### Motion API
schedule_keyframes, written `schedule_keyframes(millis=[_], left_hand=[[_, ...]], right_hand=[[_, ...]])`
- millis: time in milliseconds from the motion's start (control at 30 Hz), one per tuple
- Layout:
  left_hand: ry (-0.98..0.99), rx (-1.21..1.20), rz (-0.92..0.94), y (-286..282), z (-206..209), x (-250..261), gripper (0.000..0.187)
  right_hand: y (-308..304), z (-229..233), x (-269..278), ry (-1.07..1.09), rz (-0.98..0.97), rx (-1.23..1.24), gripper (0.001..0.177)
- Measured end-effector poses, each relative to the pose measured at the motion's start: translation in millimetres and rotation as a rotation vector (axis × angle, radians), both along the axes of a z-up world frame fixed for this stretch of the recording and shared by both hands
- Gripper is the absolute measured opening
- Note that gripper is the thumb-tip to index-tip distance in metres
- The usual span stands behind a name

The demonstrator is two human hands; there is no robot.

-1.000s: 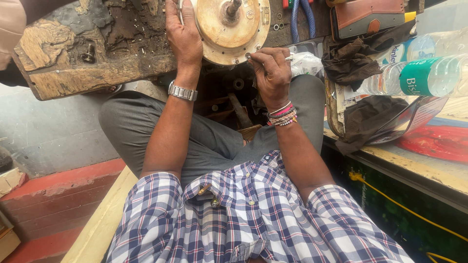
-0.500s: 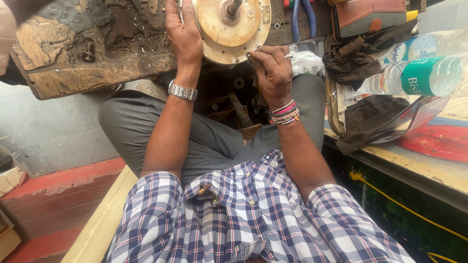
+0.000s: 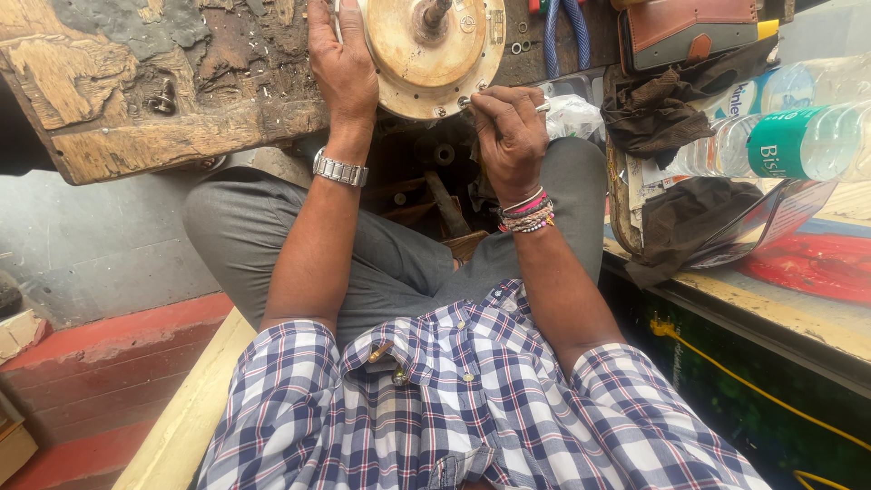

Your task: The person disassembles a motor by removing the cover and internal components. They use a hammer to tap the motor housing and then reassemble the parts, securing them with screws.

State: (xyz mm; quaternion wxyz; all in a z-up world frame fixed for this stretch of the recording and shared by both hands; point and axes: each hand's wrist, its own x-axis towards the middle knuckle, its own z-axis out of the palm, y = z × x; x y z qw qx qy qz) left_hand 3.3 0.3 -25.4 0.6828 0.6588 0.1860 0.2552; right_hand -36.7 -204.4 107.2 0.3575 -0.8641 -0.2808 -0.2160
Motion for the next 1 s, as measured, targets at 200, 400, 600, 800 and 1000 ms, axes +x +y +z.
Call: schedule_keyframes(millis=[200, 400, 600, 800, 1000], left_hand=[[0.001, -0.006, -0.008, 0, 0, -1, 0.054], [0.015, -0.047, -0.010, 0, -3, 0, 0.053], [-0.026, 0.014, -0.002, 0, -1, 0, 0.045], [0.049, -0.031, 0.000, -1, 12, 0, 0.042], [-0.046, 0.004, -0.001, -1, 7, -1, 0.041]], right_hand=[[0, 4, 0, -0.013, 0.029, -0.059, 0.015], [0, 8, 1, -0.008, 0.040, -0.134, 0.018], [2, 6, 5, -0.030, 0.043, -0.165, 0.018], [4, 2, -1, -0.019, 0.010, -0.143, 0.018], [5, -3, -3, -0.030, 0.019, -0.106, 0.019]])
